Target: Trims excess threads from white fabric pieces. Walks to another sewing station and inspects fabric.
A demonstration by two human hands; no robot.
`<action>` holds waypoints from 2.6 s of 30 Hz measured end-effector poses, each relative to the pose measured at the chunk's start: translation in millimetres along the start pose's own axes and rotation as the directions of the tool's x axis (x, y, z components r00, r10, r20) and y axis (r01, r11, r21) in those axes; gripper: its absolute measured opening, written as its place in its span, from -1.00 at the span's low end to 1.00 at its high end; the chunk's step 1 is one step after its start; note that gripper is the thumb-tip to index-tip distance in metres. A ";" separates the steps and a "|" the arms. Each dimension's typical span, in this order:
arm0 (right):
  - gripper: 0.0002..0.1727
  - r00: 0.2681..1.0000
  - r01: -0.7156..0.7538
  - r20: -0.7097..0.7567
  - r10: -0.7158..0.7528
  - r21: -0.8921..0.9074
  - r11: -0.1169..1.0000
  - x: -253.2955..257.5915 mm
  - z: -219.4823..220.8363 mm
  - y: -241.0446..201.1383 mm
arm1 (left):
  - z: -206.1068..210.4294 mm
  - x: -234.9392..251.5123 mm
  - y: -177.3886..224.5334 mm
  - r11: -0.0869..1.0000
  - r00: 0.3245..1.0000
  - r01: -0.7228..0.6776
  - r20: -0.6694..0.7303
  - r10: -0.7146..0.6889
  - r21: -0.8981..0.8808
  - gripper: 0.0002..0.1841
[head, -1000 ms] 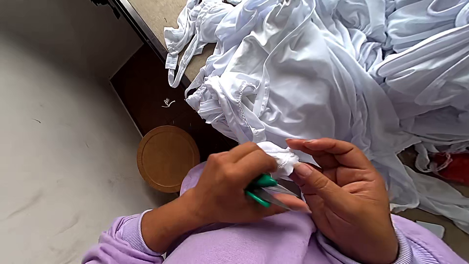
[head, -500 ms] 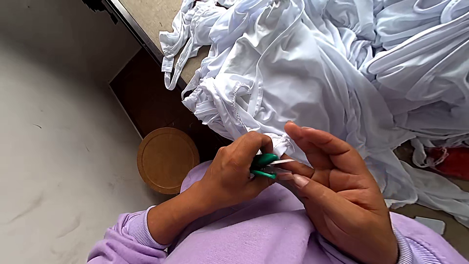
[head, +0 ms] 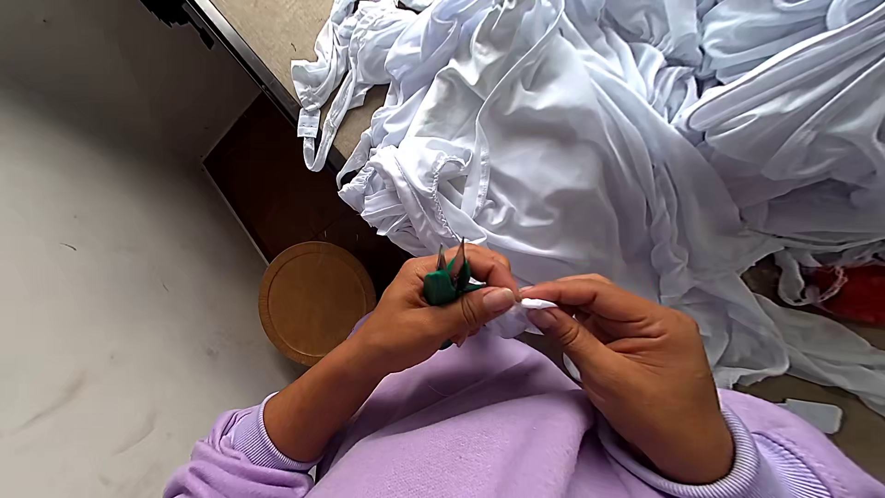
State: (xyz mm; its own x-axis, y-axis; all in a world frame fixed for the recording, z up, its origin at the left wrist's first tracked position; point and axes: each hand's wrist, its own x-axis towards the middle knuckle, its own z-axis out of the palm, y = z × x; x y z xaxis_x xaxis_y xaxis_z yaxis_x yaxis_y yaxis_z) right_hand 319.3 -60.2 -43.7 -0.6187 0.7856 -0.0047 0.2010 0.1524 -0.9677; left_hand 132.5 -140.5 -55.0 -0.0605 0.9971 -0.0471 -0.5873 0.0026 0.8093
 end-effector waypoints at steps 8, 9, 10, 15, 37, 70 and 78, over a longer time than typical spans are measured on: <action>-0.76 0.960 -0.219 0.275 0.043 0.649 0.728 -1.3 -7.7 2.6 | 6.1 -5.1 2.6 0.975 0.997 -0.016 -0.067 0.032 0.223 -0.91; -0.76 0.962 -0.225 0.264 0.064 0.641 0.734 -1.7 -8.3 1.4 | 6.6 -2.1 5.2 0.915 0.993 -0.100 -0.020 0.117 0.391 -0.88; -0.76 0.963 -0.234 0.253 0.089 0.632 0.739 -2.1 -9.0 0.0 | 6.1 1.2 7.6 0.834 0.979 -0.195 0.050 0.198 0.516 -0.82; -0.77 0.972 -0.214 0.211 0.106 0.600 0.771 -2.9 -6.9 -2.2 | 7.5 9.2 13.5 0.606 0.911 -0.404 0.241 0.336 0.685 -0.74; -0.66 0.987 0.061 0.135 -0.091 0.209 0.976 -0.8 -6.6 -6.3 | -9.4 16.5 31.9 0.498 0.940 -0.321 0.207 0.271 0.806 -0.61; -0.64 0.991 0.123 0.009 -0.137 0.388 0.914 -2.7 -6.2 -4.8 | -12.0 -3.2 16.7 0.233 0.880 -0.450 0.383 0.280 0.862 -0.61; -0.63 0.976 0.201 0.021 -0.215 0.285 0.937 -0.4 -6.7 -5.6 | -13.1 -2.6 20.0 0.224 0.874 -0.472 0.419 0.248 0.853 -0.64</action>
State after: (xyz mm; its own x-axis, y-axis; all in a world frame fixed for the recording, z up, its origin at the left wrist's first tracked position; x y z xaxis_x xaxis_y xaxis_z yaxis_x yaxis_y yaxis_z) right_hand 323.5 -57.4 -36.6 -0.6634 0.7215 0.1984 -0.1519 0.1297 -0.9798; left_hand 110.4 -144.1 -46.3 0.1397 0.9038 0.4045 0.5855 -0.4048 0.7024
